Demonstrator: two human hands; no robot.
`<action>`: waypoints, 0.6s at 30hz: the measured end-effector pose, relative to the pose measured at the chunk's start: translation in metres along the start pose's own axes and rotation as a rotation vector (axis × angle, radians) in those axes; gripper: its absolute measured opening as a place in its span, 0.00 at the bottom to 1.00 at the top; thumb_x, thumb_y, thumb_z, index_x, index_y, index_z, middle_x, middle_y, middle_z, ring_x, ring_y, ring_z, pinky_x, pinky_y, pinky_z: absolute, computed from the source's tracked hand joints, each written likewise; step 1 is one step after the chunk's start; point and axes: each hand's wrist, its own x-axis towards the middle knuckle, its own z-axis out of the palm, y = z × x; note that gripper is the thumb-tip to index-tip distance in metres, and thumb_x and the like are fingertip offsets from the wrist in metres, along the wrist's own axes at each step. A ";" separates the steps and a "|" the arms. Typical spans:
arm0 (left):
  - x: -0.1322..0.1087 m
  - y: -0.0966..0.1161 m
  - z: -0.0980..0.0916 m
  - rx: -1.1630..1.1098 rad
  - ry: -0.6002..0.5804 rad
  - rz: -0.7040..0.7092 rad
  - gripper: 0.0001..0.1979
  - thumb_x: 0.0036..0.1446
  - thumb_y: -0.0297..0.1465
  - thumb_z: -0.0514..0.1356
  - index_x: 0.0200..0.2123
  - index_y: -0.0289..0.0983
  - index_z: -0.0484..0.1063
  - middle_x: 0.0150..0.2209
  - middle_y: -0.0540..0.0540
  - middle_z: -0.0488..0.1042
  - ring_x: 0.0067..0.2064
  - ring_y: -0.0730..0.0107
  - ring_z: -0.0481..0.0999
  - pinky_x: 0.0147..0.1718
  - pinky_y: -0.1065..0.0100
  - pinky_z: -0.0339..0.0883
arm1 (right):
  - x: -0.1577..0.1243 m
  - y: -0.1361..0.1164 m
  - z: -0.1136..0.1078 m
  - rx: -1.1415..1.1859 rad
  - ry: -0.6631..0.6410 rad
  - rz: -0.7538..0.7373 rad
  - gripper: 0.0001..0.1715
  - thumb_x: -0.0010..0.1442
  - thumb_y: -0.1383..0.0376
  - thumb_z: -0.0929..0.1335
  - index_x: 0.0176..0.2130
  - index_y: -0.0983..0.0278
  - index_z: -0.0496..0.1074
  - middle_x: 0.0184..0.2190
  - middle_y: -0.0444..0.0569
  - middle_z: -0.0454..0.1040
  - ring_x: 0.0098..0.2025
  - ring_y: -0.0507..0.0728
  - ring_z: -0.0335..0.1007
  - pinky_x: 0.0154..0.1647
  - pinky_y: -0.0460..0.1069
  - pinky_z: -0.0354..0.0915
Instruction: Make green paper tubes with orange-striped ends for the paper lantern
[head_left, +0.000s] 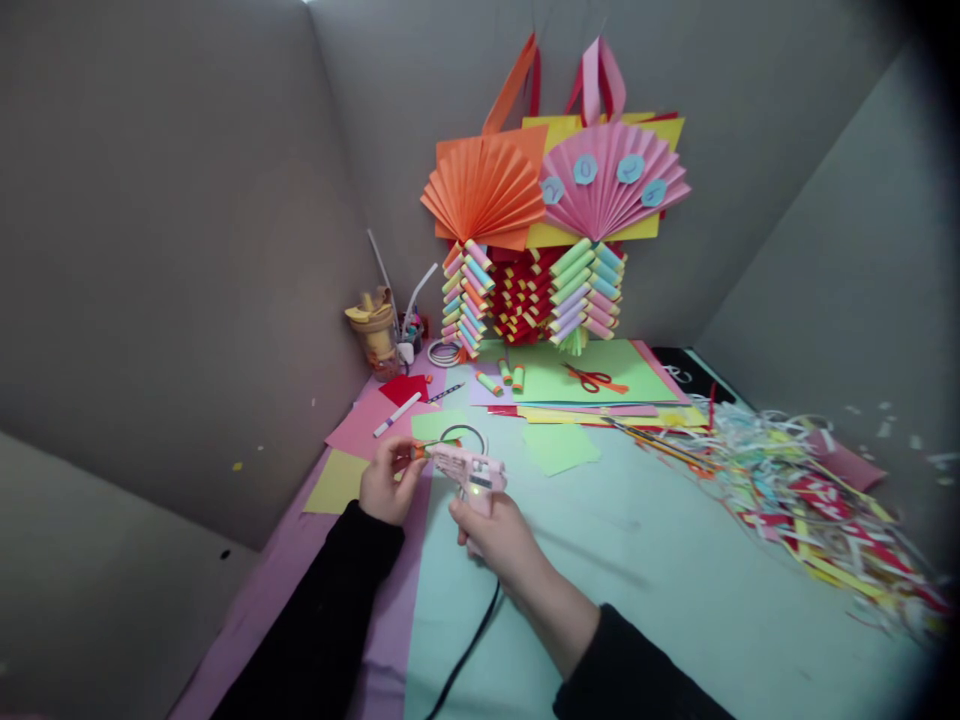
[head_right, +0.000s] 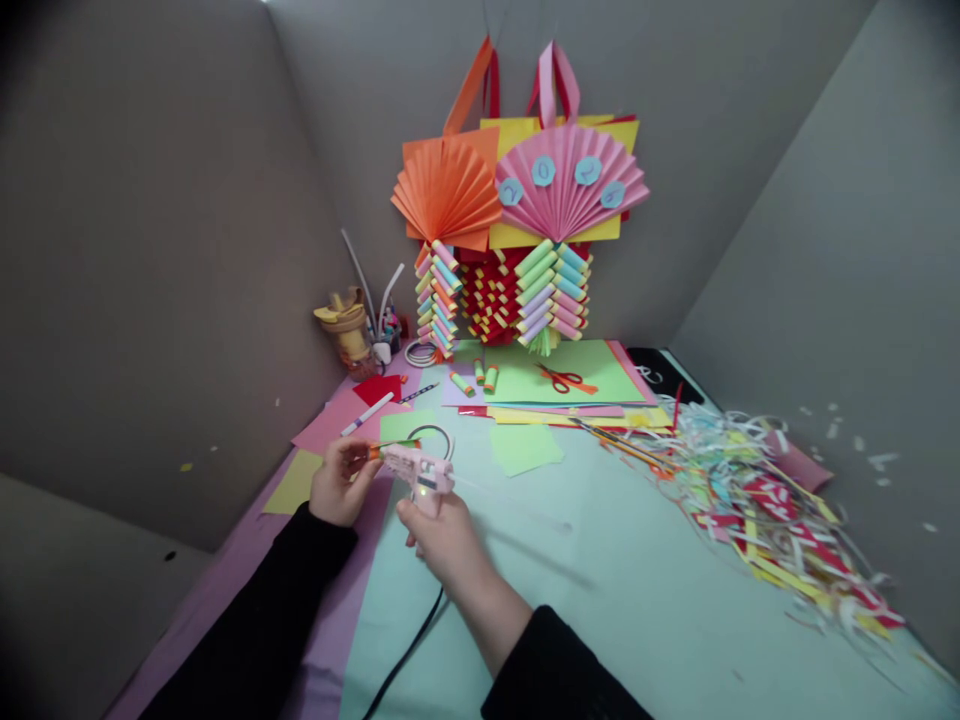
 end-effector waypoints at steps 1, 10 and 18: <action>0.000 -0.001 0.000 -0.003 0.000 -0.006 0.13 0.53 0.33 0.62 0.41 0.38 0.65 0.37 0.45 0.74 0.38 0.67 0.77 0.38 0.64 0.75 | 0.000 -0.001 0.000 0.004 0.004 -0.002 0.14 0.51 0.57 0.68 0.25 0.65 0.67 0.13 0.40 0.64 0.14 0.47 0.57 0.14 0.42 0.54; -0.001 -0.008 -0.002 0.019 0.015 -0.011 0.14 0.52 0.34 0.62 0.42 0.38 0.66 0.37 0.46 0.74 0.38 0.67 0.77 0.39 0.65 0.74 | -0.002 -0.008 -0.003 0.054 0.062 0.024 0.14 0.51 0.56 0.68 0.25 0.65 0.67 0.12 0.40 0.63 0.13 0.47 0.56 0.13 0.42 0.52; 0.000 -0.006 -0.004 0.025 0.046 -0.001 0.13 0.52 0.34 0.62 0.41 0.38 0.66 0.37 0.45 0.73 0.38 0.67 0.76 0.39 0.64 0.74 | 0.003 -0.003 -0.008 0.080 0.103 0.023 0.17 0.50 0.53 0.68 0.26 0.65 0.66 0.13 0.39 0.64 0.13 0.47 0.56 0.13 0.42 0.51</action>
